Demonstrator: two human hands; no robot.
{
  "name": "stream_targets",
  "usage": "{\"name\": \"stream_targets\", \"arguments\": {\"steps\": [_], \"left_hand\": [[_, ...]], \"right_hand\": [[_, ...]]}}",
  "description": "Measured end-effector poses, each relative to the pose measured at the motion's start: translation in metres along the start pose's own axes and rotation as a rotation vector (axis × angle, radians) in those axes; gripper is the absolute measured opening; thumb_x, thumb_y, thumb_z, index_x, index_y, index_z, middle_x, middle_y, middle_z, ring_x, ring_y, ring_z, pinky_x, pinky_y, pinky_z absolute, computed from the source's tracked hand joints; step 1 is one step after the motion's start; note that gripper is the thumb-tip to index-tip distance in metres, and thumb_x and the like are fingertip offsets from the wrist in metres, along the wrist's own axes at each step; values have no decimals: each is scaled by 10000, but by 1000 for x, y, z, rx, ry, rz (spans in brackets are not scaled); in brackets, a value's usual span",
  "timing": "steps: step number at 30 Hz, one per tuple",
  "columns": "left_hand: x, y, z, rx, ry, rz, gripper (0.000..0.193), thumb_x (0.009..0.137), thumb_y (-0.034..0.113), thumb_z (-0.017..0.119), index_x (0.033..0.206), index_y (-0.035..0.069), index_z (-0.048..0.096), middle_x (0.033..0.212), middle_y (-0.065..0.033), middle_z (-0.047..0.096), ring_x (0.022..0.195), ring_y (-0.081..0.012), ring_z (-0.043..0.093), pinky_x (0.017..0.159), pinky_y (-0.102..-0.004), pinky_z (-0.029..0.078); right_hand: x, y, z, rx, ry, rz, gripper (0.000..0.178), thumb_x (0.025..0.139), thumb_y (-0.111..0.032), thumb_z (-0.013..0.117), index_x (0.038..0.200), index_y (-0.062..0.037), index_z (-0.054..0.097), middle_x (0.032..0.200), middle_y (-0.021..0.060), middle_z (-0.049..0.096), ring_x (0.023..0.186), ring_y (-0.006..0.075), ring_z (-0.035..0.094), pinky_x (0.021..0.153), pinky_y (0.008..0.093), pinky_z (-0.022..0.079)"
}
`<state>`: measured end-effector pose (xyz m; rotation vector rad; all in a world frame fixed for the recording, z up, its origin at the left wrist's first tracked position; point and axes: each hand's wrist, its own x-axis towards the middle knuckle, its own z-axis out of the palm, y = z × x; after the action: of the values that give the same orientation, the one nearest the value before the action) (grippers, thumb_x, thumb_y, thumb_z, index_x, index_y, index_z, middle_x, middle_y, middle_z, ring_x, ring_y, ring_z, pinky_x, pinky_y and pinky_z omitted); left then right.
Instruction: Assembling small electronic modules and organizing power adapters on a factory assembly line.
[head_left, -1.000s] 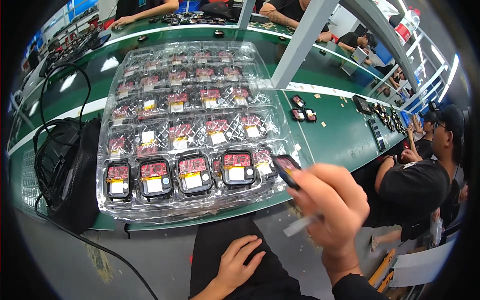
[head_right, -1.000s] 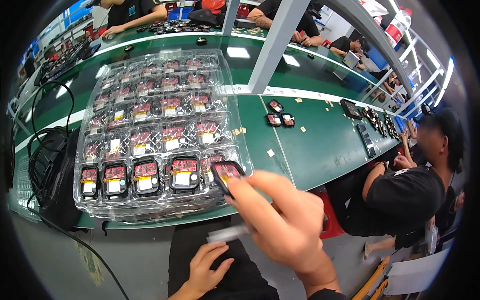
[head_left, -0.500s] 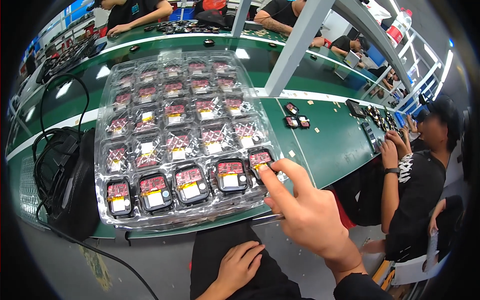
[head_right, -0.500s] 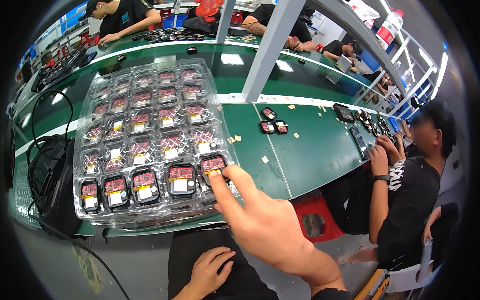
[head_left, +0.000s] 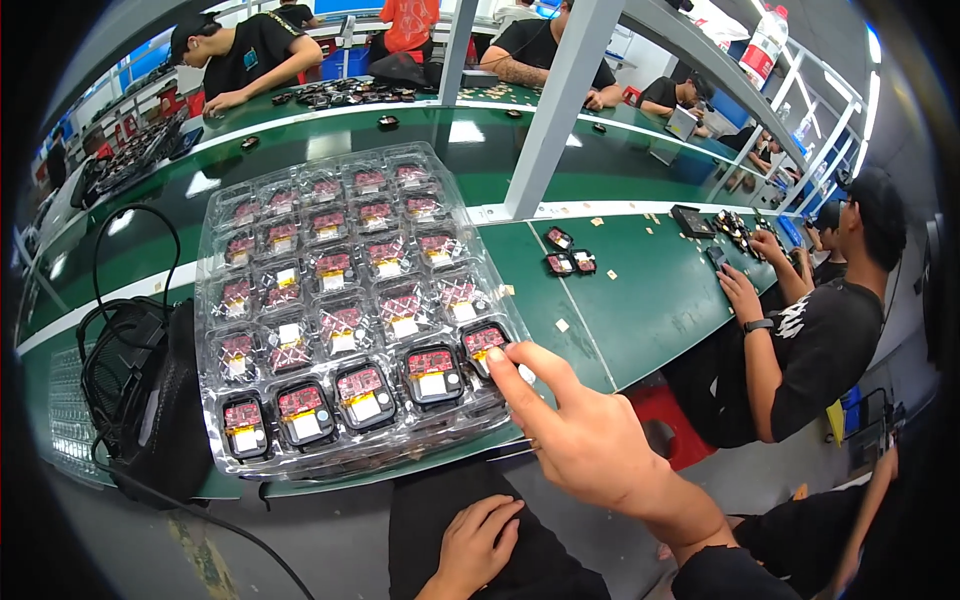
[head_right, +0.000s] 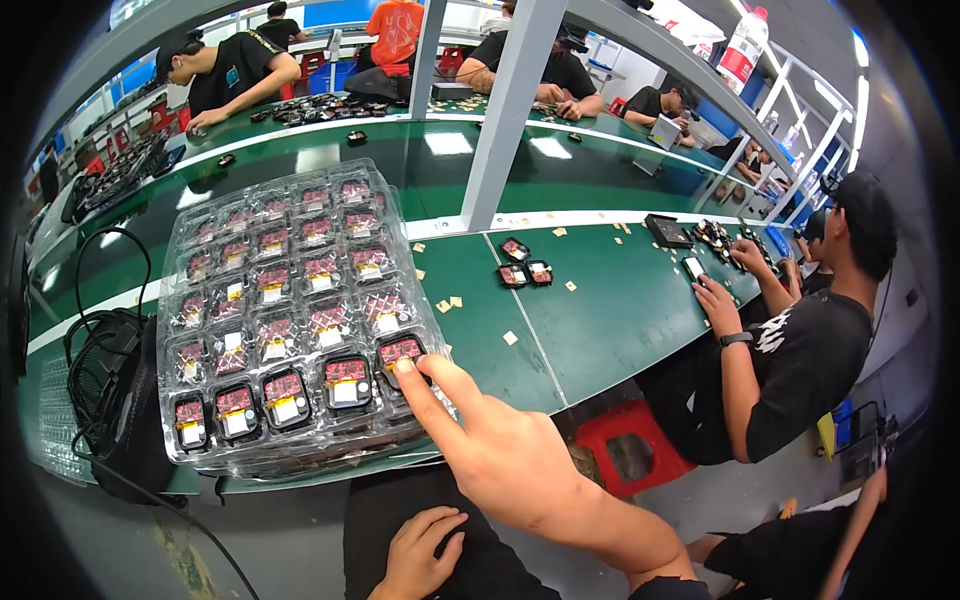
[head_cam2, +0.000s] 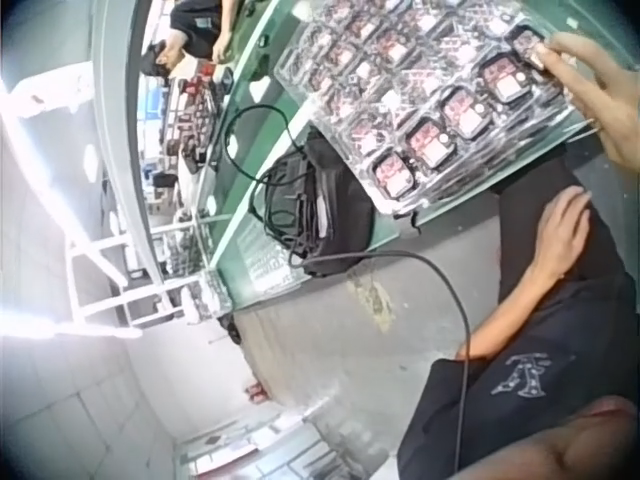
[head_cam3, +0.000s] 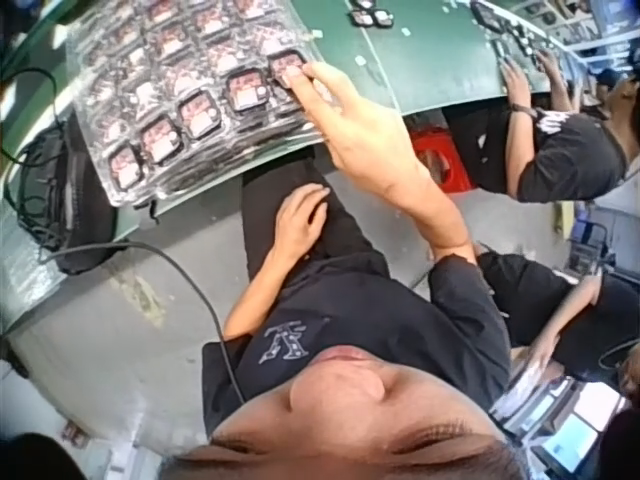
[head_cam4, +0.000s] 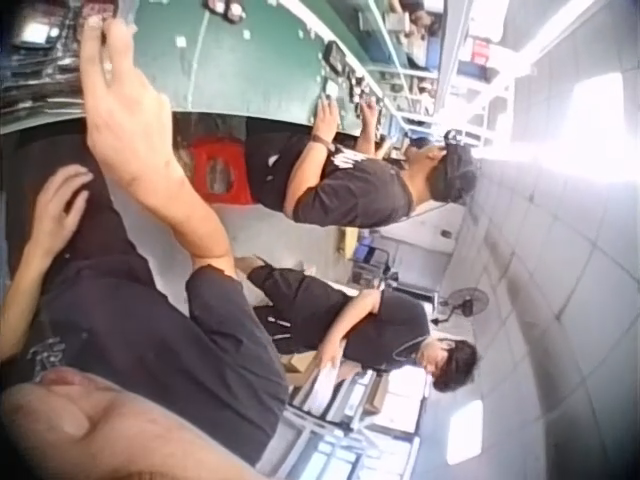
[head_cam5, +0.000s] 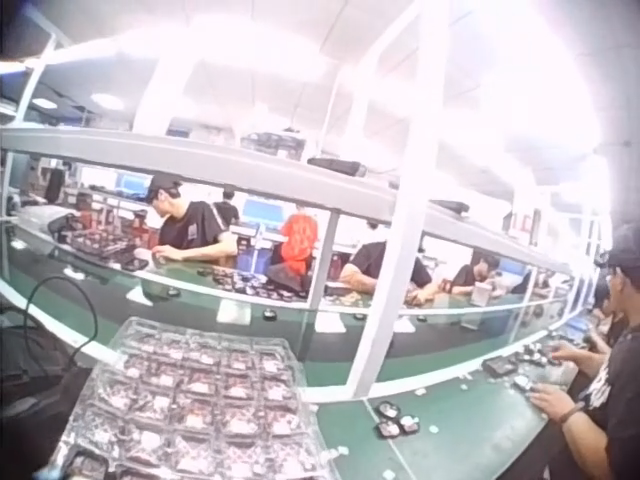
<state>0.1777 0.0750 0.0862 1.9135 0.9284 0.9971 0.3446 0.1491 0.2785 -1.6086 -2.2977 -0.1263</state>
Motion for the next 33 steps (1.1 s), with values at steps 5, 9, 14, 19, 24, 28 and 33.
{"name": "stream_targets", "arguments": {"steps": [5, 9, 14, 19, 24, 28, 33], "left_hand": [[0, 1, -1, -1, 5, 2, 287, 873, 100, 774, 1160, 108, 761, 1208, -54, 701, 1031, -263, 714, 885, -381, 570], [2, 1, -2, 5, -7, -6, 287, 876, 101, 772, 1163, 108, 760, 1210, -53, 701, 1032, -263, 713, 889, -383, 568], [2, 1, -1, 17, -22, -9, 288, 875, 100, 772, 1163, 104, 763, 1205, -51, 705, 1032, -269, 713, 892, -380, 572], [-3, 7, -2, 17, 15, -19, 282, 897, 71, 734, 1179, 54, 735, 1211, -133, 700, 1114, -358, 674, 953, -422, 549], [-1, 8, 3, -2, 4, -5, 265, 901, 68, 731, 1165, 50, 737, 1202, -142, 703, 1106, -360, 681, 949, -423, 552], [0, 5, 1, 2, 28, -18, 263, 901, 67, 731, 1164, 49, 737, 1199, -147, 704, 1101, -360, 685, 946, -422, 554], [2, 6, -5, -51, 4, -56, 278, 891, 75, 753, 1169, 68, 750, 1208, -111, 705, 1080, -315, 698, 936, -394, 562]], "right_hand": [[-8, 4, 27, -37, 232, -58, 612, 794, 15, 627, 1405, -8, 608, 1344, 140, 664, 669, 149, 692, 501, 265, 536], [-8, -2, 34, -126, 317, -63, 561, 783, 13, 631, 1344, 3, 654, 1341, 148, 680, 657, 135, 699, 510, 248, 541], [-6, 2, 21, -24, 201, -1, 525, 804, 26, 650, 1328, 2, 661, 1384, 168, 652, 705, 181, 738, 528, 267, 559], [24, 71, 38, 65, 429, 249, 330, 1010, -112, 592, 1321, -3, 616, 1410, 210, 592, 978, 450, 711, 738, 495, 607], [32, 148, 86, -112, 168, 539, 366, 1001, -187, 630, 1347, -70, 617, 1471, 207, 539, 972, 468, 708, 788, 551, 586], [26, 125, 88, -56, 104, 562, 312, 960, -232, 703, 1219, -68, 640, 1403, 178, 578, 957, 458, 707, 794, 538, 583], [-3, 107, 77, 39, 117, 521, 286, 890, -232, 791, 1045, -54, 631, 1146, 148, 663, 884, 433, 695, 745, 512, 565]]}}
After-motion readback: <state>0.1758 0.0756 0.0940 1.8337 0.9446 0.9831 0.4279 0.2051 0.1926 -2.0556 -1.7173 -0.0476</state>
